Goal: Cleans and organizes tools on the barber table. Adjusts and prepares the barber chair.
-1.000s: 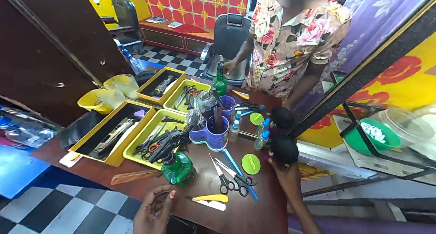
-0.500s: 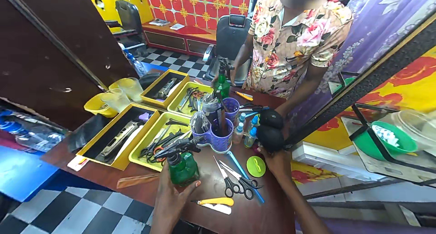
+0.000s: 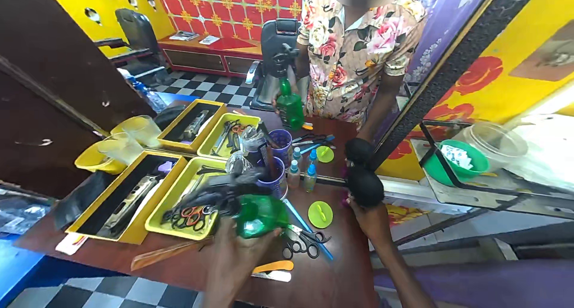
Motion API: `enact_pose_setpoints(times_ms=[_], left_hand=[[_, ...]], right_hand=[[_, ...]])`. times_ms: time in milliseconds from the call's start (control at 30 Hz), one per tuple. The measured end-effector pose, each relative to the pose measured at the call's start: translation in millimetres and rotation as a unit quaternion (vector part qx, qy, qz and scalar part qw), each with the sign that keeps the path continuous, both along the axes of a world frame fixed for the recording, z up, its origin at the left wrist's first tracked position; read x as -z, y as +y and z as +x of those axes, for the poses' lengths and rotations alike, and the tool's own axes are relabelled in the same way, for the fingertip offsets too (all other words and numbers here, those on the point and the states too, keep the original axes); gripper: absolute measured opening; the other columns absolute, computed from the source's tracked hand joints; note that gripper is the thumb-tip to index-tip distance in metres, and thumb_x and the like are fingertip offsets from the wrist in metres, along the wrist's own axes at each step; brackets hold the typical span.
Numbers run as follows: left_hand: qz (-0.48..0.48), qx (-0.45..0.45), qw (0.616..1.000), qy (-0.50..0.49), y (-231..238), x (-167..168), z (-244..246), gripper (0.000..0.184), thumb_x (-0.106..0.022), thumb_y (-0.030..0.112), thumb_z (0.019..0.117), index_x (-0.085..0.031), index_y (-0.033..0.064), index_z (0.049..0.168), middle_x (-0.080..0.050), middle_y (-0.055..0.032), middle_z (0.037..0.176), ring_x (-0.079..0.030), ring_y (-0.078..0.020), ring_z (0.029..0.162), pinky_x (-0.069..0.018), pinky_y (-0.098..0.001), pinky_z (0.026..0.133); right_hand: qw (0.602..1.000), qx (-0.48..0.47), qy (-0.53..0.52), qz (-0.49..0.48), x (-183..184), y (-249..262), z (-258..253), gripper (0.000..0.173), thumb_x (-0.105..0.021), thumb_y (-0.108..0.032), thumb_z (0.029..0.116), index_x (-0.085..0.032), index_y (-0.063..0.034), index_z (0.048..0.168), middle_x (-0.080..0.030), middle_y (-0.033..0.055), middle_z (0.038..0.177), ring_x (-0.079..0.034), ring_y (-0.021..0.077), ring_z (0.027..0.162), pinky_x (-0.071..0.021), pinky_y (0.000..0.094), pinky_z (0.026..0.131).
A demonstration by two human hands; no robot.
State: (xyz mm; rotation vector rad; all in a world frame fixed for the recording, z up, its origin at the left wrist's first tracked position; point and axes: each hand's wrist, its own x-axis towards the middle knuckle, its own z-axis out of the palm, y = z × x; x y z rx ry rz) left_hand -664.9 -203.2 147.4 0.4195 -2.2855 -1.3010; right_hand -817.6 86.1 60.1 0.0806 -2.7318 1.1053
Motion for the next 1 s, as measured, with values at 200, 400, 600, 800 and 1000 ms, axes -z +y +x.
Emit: enact_pose_setpoints(times_ms=[200,400,600,800,1000], left_hand=[[-0.074,0.164,0.984,-0.003,82,24,-94,0.094,-0.091,0.042,0.066,-0.051,0.0025,0.142,-0.057,-0.0211,0.138,-0.062,-0.0304,0.122,-0.0556,-0.0481,0.099],[-0.08,0.221,0.972,-0.023,112,47,-136,0.1,-0.087,0.033,0.071,-0.039,0.0027,0.153,-0.053,-0.0194,0.146,-0.061,-0.0292,0.126,-0.053,-0.0465,0.103],[-0.058,0.304,0.948,-0.075,110,52,-153,0.097,-0.085,0.027,0.0739,-0.036,0.0072,0.155,-0.046,-0.0168,0.153,-0.049,-0.0245,0.139,-0.0435,-0.0401,0.114],[-0.076,0.355,0.923,-0.125,101,44,-159,0.098,-0.085,0.023,0.0741,-0.036,0.0162,0.158,-0.039,-0.0201,0.153,-0.046,-0.0286,0.137,-0.0454,-0.0411,0.111],[-0.114,0.32,0.931,-0.133,95,47,-152,0.089,-0.078,0.022,0.0798,-0.035,0.0131,0.158,-0.048,-0.0099,0.154,-0.043,-0.0256,0.143,-0.036,-0.0448,0.119]], right_hand=[[1.0,0.001,-0.015,-0.017,-4,3,9,0.041,-0.077,-0.028,0.0897,-0.072,0.0051,0.114,-0.072,0.0239,0.111,-0.07,0.037,0.107,-0.0531,0.0546,0.1],[1.0,0.005,-0.006,-0.007,-4,6,10,0.041,-0.076,-0.03,0.0902,-0.073,0.0045,0.113,-0.072,0.0245,0.112,-0.07,0.038,0.109,-0.0529,0.055,0.1],[1.0,0.008,0.018,-0.022,5,13,11,0.041,-0.077,-0.029,0.0882,-0.073,0.0056,0.111,-0.073,0.0246,0.11,-0.071,0.0374,0.107,-0.0542,0.0538,0.098],[0.999,0.003,0.013,-0.052,8,19,9,0.045,-0.08,-0.029,0.0863,-0.071,0.0057,0.113,-0.073,0.0236,0.11,-0.071,0.0344,0.107,-0.0545,0.0515,0.099],[1.0,-0.02,-0.013,-0.014,7,21,5,0.043,-0.077,-0.033,0.0888,-0.073,0.0041,0.11,-0.072,0.0235,0.109,-0.07,0.036,0.105,-0.0543,0.0526,0.097]])
